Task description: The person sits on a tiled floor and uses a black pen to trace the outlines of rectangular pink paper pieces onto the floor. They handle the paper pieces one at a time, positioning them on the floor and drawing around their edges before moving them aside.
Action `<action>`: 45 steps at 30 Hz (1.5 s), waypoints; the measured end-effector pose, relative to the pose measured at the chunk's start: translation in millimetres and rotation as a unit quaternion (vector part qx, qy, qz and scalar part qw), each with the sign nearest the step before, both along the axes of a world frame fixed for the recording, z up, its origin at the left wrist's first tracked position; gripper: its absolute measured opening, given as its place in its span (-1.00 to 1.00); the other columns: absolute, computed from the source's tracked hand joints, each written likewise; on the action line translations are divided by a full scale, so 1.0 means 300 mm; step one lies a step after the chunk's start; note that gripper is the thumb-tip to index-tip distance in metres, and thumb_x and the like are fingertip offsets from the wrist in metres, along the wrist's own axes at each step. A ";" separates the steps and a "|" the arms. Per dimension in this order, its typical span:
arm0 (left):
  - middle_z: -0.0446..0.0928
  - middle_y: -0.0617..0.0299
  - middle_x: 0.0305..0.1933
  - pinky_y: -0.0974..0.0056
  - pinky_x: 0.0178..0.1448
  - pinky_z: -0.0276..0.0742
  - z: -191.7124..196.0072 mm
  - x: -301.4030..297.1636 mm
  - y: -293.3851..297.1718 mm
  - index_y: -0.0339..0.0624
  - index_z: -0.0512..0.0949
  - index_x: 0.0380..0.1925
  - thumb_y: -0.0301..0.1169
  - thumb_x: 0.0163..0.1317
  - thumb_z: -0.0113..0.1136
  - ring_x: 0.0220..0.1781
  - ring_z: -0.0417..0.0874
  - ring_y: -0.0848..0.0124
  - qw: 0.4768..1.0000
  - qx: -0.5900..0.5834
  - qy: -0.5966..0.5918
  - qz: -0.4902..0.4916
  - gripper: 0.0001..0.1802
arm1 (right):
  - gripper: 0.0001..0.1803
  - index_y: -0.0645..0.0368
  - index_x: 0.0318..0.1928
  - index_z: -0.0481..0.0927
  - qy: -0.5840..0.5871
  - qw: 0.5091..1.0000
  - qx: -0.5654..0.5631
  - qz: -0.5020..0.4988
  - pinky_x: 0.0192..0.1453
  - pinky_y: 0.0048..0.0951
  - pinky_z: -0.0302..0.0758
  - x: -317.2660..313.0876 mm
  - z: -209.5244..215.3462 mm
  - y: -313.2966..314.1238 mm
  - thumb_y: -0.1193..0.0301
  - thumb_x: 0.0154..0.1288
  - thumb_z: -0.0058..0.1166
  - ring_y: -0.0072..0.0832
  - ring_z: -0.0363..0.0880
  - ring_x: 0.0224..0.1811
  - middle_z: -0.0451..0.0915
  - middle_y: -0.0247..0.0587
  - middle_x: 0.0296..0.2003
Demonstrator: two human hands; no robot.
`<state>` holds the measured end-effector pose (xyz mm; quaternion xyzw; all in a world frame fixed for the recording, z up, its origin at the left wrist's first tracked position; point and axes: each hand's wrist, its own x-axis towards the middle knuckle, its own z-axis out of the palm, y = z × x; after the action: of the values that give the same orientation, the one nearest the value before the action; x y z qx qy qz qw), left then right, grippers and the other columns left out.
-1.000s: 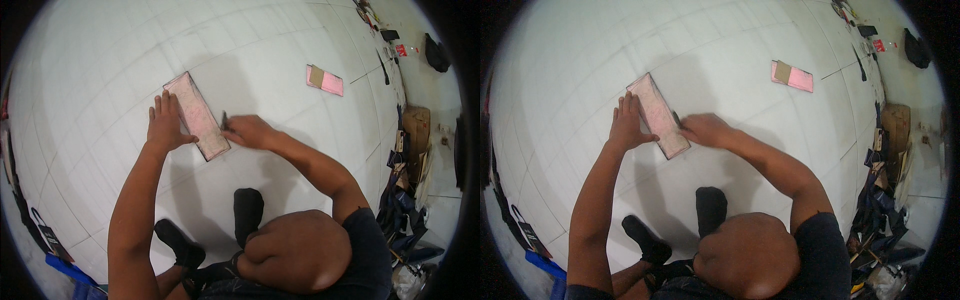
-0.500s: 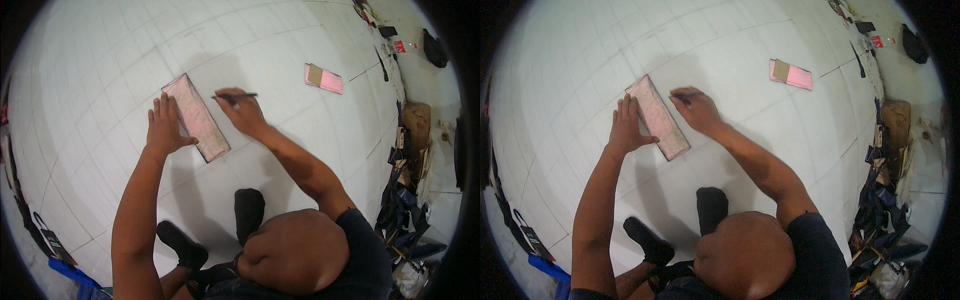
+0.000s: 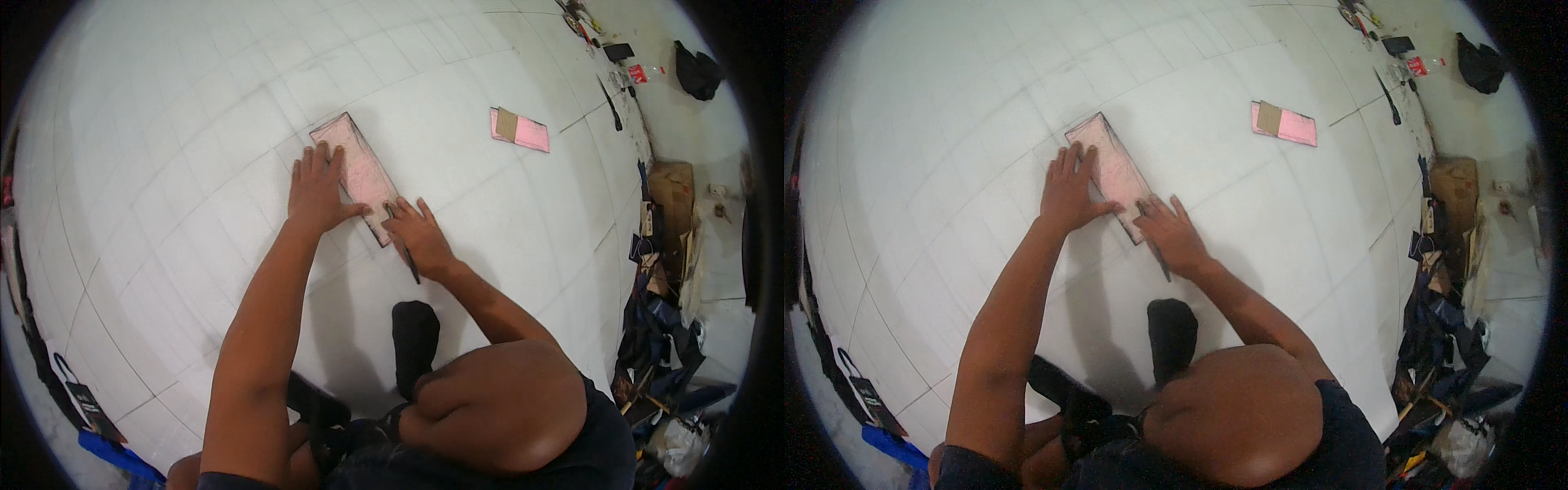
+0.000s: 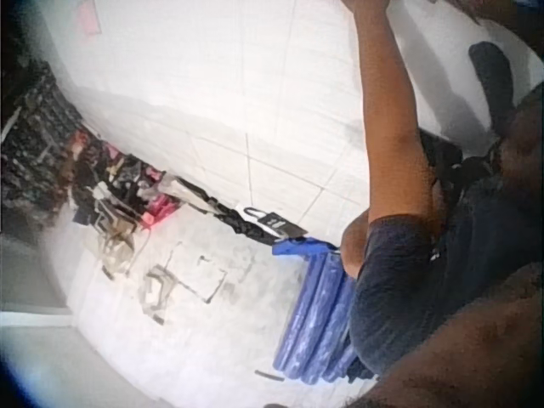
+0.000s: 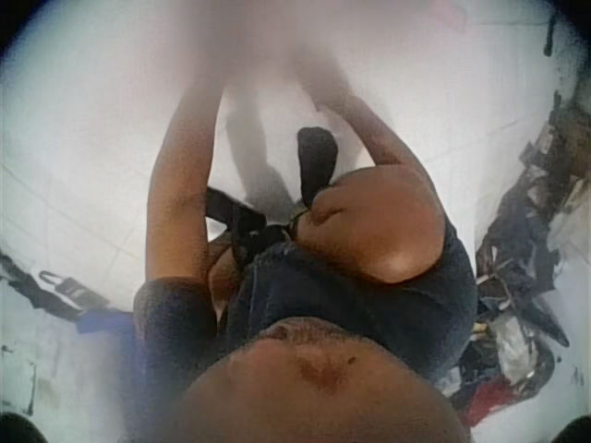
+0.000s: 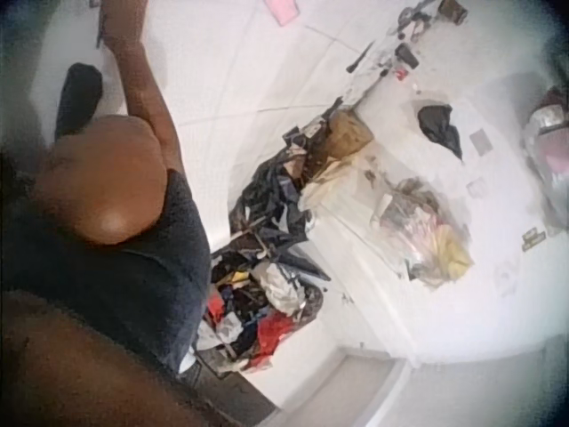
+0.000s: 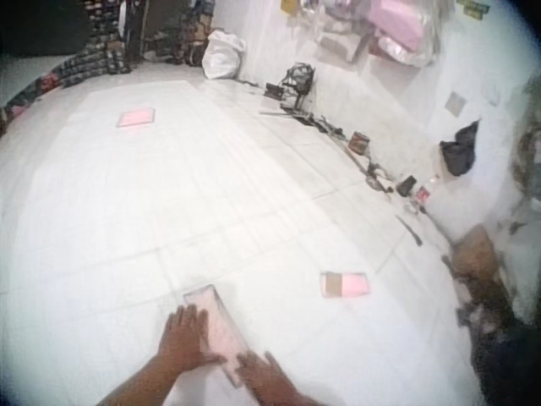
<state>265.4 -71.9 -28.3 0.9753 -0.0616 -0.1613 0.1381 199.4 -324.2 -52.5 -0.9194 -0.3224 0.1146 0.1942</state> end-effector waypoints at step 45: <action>0.05 -0.20 0.67 -0.27 0.66 0.03 0.039 -0.023 -0.085 -0.17 0.23 0.53 0.26 0.03 0.54 0.70 0.03 -0.19 0.999 -0.013 -0.018 0.037 0.21 | -0.76 0.01 -0.02 0.58 -0.097 0.976 0.090 -0.170 0.35 -0.03 0.27 -0.056 -0.044 -0.062 0.41 0.33 0.29 -0.11 0.40 0.46 0.53 -0.14 0.38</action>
<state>258.3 -97.4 -16.7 0.9777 -0.0303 -0.1374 0.1557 182.7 -342.7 -65.8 -0.9462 -0.1875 -0.0396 0.2608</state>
